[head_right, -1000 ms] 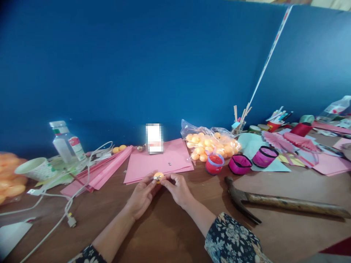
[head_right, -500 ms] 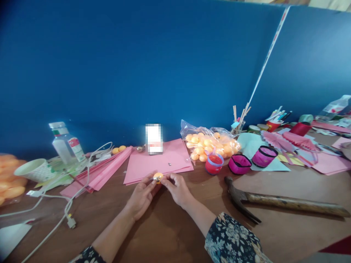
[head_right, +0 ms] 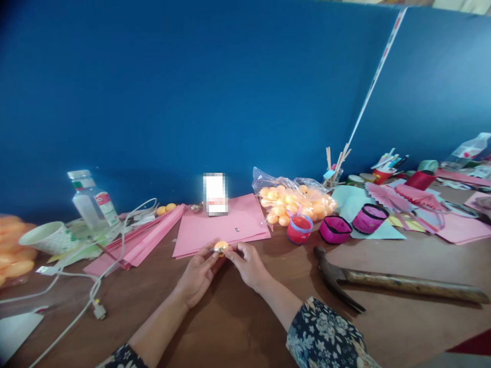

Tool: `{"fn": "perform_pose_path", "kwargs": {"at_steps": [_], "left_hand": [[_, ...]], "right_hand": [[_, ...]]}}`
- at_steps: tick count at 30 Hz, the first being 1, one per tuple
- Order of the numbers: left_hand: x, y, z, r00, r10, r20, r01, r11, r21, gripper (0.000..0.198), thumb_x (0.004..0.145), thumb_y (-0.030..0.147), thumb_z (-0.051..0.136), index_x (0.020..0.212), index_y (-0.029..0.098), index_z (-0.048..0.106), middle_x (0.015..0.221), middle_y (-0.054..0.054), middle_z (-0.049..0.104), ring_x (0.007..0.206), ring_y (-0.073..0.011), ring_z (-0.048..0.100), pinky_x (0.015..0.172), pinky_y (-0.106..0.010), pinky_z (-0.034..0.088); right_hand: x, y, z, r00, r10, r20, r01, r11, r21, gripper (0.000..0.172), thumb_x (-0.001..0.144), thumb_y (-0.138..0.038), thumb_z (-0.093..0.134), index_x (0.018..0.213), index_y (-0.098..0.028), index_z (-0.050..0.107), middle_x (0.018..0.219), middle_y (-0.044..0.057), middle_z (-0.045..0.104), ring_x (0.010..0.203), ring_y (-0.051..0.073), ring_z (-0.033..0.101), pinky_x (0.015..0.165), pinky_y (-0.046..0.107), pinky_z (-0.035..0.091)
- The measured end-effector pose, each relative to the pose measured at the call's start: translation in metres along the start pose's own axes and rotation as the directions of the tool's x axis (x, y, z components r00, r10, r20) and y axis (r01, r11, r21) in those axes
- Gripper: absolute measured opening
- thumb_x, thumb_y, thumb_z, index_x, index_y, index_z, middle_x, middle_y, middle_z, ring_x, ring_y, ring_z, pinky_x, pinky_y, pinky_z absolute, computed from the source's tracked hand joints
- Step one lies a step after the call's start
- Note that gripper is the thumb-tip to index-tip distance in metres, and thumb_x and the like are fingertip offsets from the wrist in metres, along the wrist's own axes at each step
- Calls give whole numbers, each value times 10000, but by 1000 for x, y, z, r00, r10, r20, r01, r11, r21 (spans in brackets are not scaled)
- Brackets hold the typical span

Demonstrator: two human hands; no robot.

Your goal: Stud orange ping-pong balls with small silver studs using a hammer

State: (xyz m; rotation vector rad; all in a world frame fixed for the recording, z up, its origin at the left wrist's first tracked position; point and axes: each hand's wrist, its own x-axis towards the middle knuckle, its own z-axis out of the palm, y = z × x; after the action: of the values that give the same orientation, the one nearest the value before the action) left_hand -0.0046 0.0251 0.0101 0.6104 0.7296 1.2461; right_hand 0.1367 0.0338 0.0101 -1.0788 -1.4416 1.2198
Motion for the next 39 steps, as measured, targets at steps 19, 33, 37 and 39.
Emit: {"fn": "perform_pose_path", "kwargs": {"at_steps": [19,33,37,39], "left_hand": [[-1,0,0,1000,0,-2,0,1000,9,345,687,157,649,1022,197,577,1023,-29,631,965,-143,571,961,-310,365],[0,-2,-1,1000,11,-4,-11,1000,14,331,693,163,649,1014,195,575,1006,-29,635,945,-139,578,948,-306,375],[-1,-1,-1,1000,15,-10,-15,1000,23,322,688,164,653,1000,193,579,997,-28,637,939,-138,579,946,-301,375],[-1,-1,-1,1000,21,-12,-21,999,29,329,682,167,657,1001,192,580,994,-28,637,938,-140,578,951,-310,370]], "right_hand": [[0,1,0,1000,10,24,-10,1000,8,235,767,-385,541,708,-157,549,564,-40,480,496,76,404,477,199,342],[0,6,-1,999,-3,49,4,1000,-24,262,784,-407,516,734,-153,557,575,-40,472,512,79,413,495,199,355],[1,6,-2,998,1,65,-1,1000,-4,259,780,-405,521,731,-153,549,589,-38,472,516,77,410,496,198,359],[1,6,-2,997,7,72,-7,1000,4,263,777,-408,523,727,-151,546,590,-38,471,512,75,410,493,197,360]]}}
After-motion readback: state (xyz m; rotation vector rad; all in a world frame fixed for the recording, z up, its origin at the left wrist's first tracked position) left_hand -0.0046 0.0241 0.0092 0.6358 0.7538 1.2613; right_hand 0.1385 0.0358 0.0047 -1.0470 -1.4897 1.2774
